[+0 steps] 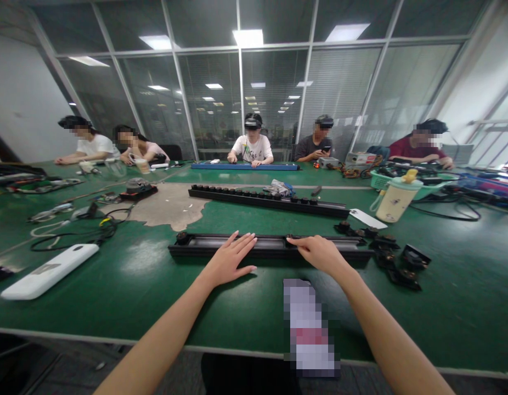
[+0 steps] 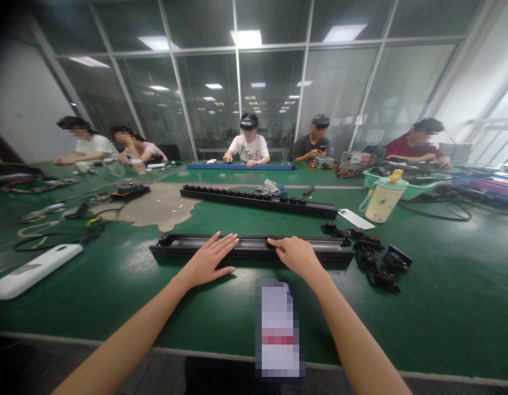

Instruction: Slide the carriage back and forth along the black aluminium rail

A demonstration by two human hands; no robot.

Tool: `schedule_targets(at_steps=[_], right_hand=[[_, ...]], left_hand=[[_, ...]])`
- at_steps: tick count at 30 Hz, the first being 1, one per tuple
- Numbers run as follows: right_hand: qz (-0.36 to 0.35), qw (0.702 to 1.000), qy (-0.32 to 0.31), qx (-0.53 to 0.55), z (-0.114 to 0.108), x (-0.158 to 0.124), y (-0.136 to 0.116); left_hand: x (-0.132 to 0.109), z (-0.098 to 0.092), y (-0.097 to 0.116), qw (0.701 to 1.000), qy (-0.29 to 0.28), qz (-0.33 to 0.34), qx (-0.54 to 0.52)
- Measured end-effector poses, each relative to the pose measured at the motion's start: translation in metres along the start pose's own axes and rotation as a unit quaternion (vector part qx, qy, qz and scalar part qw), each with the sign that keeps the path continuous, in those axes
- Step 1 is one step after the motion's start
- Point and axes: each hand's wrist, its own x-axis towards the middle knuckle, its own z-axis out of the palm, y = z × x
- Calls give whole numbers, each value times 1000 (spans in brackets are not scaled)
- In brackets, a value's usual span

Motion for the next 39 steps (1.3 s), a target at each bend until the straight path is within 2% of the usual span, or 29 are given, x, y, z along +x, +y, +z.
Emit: schedule_targets(at_steps=[14,24,30,35,39], right_hand=[[-14,999,-15,35,-2,3,16],[-18,998,-15,66,-5,1,18],[-22,999,-21,41,-3,1,18],[-58,998,15,-11,1,-3,15],[-52,997,62,17,7,-2,16]], left_hand=[[0,-1,1,1000,3,0,2],[0,0,0,1000,-5,-2,7],[0,0,0,1000,1,-2,3],[0,-1,0,1000,-1,-1,6],[0,0,0,1000,0,1,7]])
